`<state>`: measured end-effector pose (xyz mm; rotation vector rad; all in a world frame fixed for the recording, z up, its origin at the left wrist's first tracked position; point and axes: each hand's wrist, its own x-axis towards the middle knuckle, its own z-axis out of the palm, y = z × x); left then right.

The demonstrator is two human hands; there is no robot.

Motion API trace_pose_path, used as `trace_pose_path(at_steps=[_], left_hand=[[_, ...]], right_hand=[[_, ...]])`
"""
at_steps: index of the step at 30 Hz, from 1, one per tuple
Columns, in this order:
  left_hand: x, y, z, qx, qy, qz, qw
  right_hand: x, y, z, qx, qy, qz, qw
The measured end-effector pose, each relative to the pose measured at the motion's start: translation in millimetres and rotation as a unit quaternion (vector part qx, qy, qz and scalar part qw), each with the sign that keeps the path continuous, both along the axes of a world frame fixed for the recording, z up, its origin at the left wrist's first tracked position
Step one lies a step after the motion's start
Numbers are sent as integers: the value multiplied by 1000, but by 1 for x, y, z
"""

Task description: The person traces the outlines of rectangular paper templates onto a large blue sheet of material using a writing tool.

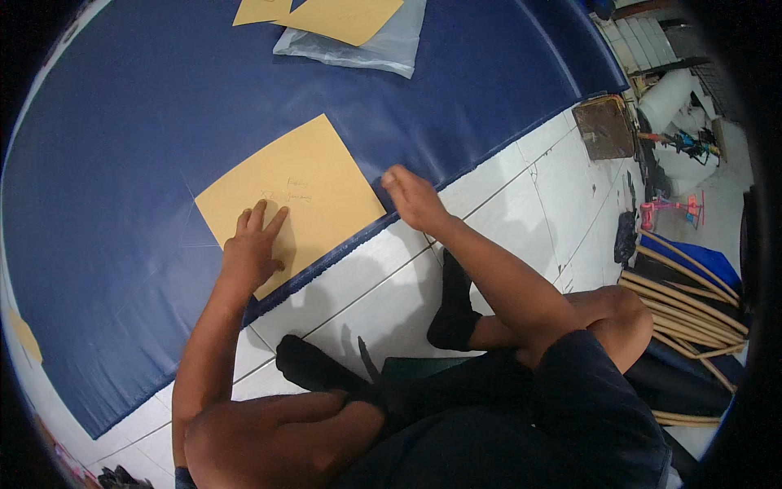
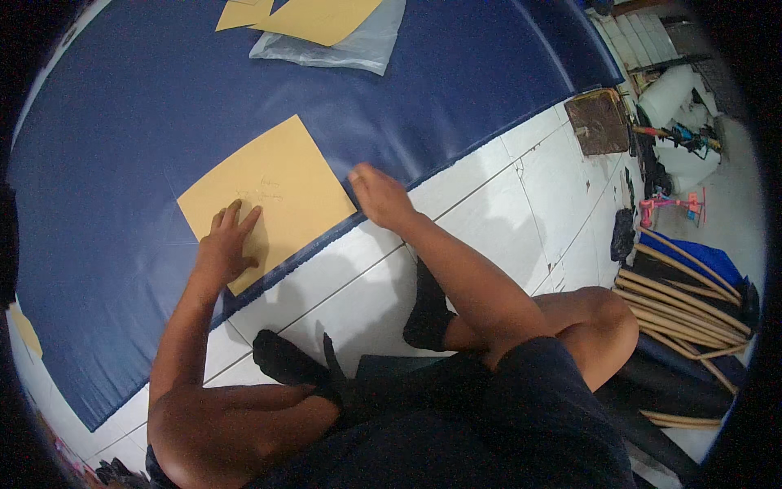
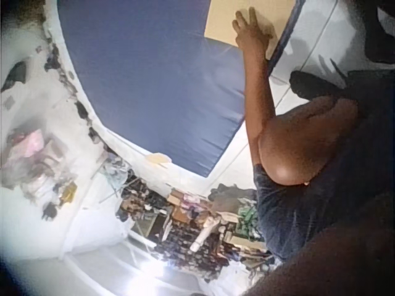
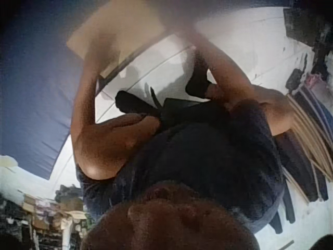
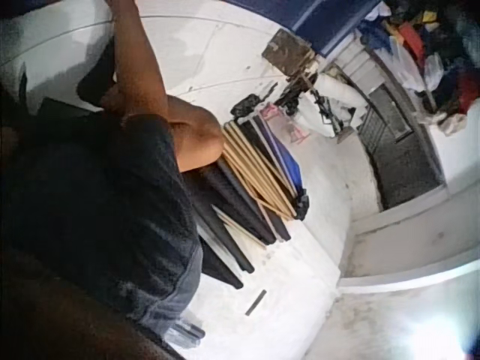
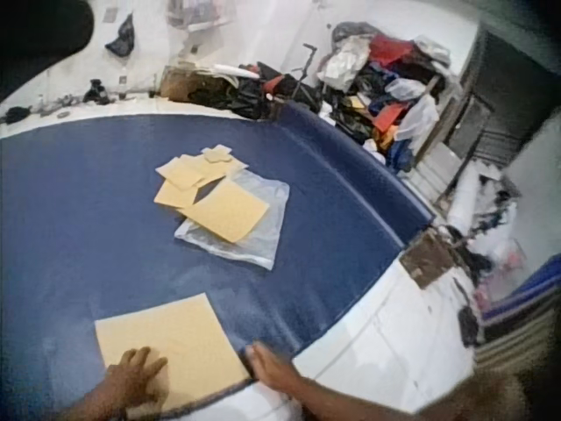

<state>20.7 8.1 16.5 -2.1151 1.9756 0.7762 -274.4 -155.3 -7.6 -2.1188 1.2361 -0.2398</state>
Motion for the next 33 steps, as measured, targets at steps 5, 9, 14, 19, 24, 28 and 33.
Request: trace_pose_path(at_steps=[5,9,14,19,24,28,33], left_hand=[[1,17,-9,-54,-4,8,999],[6,31,-13,-100,13,40,994],[47,58,-52,-312,89,166,931],[103,76,-50,-334,260,484,766],[158,91,-21,-311,470,581,587],[175,88,39,-328,627,547,447],[220,110,56,-263,765,456,372]], right_hand=[[46,-26,-2,25,8,24,999],[62,-37,-9,85,-22,-38,995],[110,-51,14,86,-175,55,979],[188,-82,117,-106,-271,161,943],[262,-73,253,-416,-223,347,810],[304,-46,308,-418,-163,525,723],[320,-23,303,-504,-217,620,561]])
